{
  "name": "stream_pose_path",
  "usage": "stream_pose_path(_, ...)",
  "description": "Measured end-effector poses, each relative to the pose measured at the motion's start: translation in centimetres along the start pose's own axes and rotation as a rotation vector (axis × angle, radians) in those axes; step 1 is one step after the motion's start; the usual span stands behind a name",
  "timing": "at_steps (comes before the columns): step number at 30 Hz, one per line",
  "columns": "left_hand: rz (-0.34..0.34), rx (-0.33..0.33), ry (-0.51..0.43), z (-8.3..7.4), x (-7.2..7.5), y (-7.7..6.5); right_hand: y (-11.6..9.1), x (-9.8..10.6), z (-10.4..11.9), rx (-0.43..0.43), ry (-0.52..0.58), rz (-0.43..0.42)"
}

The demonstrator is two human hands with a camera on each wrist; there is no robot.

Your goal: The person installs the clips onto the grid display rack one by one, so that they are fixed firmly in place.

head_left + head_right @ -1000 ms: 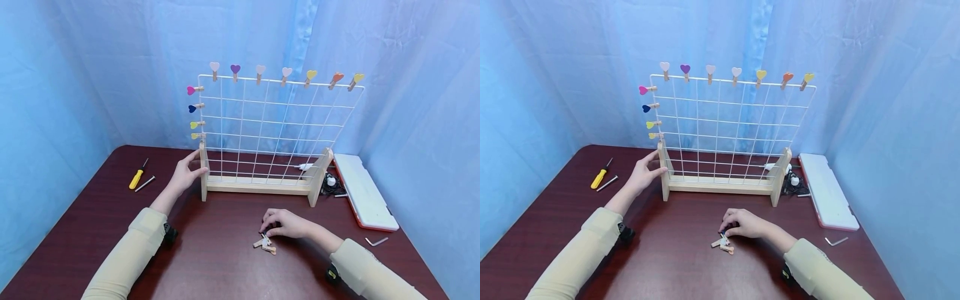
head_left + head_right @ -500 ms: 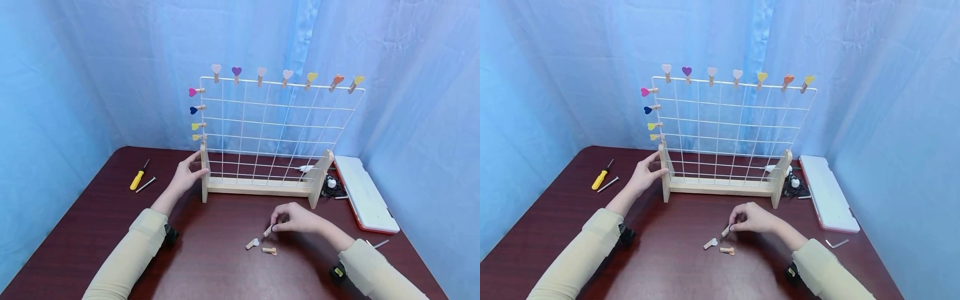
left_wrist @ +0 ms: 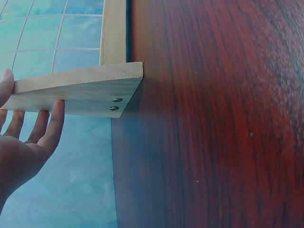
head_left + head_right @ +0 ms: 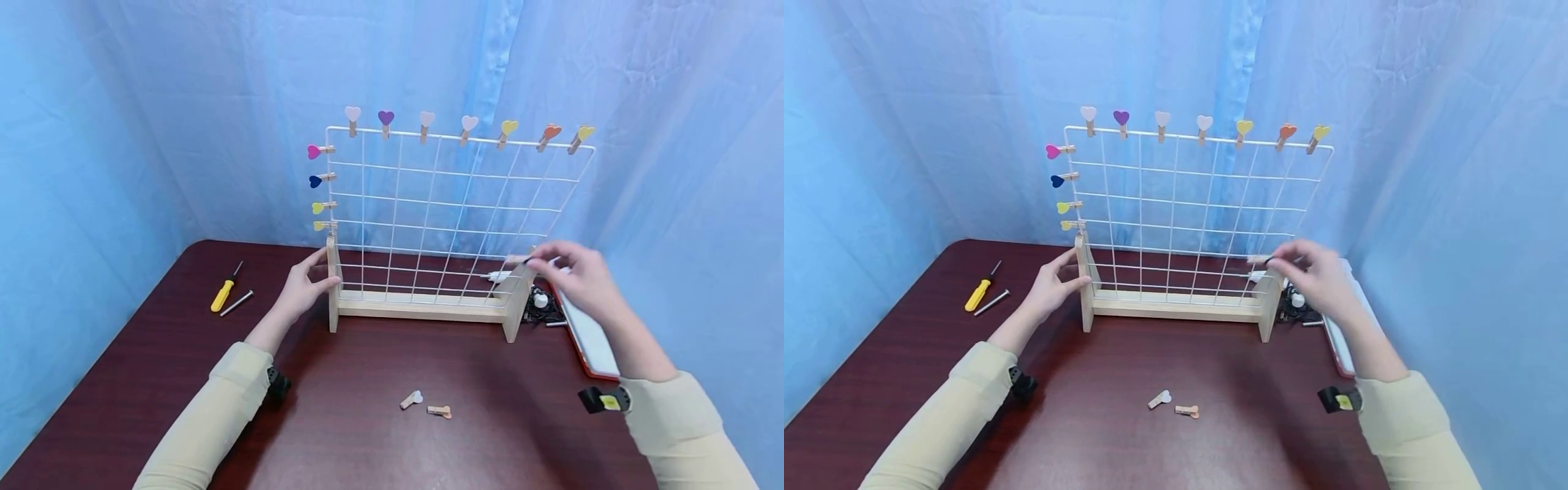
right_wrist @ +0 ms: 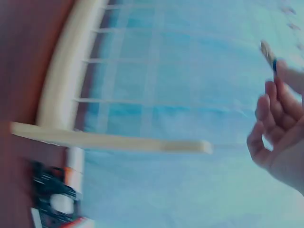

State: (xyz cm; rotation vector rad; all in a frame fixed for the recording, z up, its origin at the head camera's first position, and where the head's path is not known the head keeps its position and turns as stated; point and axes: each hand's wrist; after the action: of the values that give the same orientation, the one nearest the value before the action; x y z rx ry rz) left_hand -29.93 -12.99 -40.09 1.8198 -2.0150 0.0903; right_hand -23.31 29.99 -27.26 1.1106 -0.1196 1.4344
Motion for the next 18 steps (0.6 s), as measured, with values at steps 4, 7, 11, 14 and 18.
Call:
stream_pose_path(4, 0.0, -0.005, -0.003, 0.0, 0.0, 0.0, 1.3, 3.0, 0.2, -0.107, 0.014, -0.241)
stream_pose_path(7, -0.001, -0.01, -0.006, 0.0, 0.0, -0.1, 2.0, 4.7, 0.3, -0.205, 0.047, -0.351)
stream_pose_path(11, -0.002, -0.012, -0.008, 0.1, 0.0, 0.0, 3.1, 6.3, 0.3, -0.319, 0.103, -0.406)
stream_pose_path(14, -0.001, -0.011, -0.011, 0.1, 0.0, 0.0, 3.9, 7.1, 0.2, -0.377, 0.152, -0.426)
stream_pose_path(18, -0.002, -0.011, -0.015, 0.1, 0.0, 0.0, 5.0, 7.7, 0.2, -0.417, 0.186, -0.446)
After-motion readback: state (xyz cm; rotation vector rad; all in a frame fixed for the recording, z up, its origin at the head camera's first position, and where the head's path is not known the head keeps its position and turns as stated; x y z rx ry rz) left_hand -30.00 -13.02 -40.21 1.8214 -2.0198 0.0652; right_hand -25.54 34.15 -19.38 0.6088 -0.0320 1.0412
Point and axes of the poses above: each hand's wrist, its own y-axis towards the middle knuckle, its own x-axis out of the back of the hand, z = x × y, and after that the axes turned 4 degrees about y, right-handed
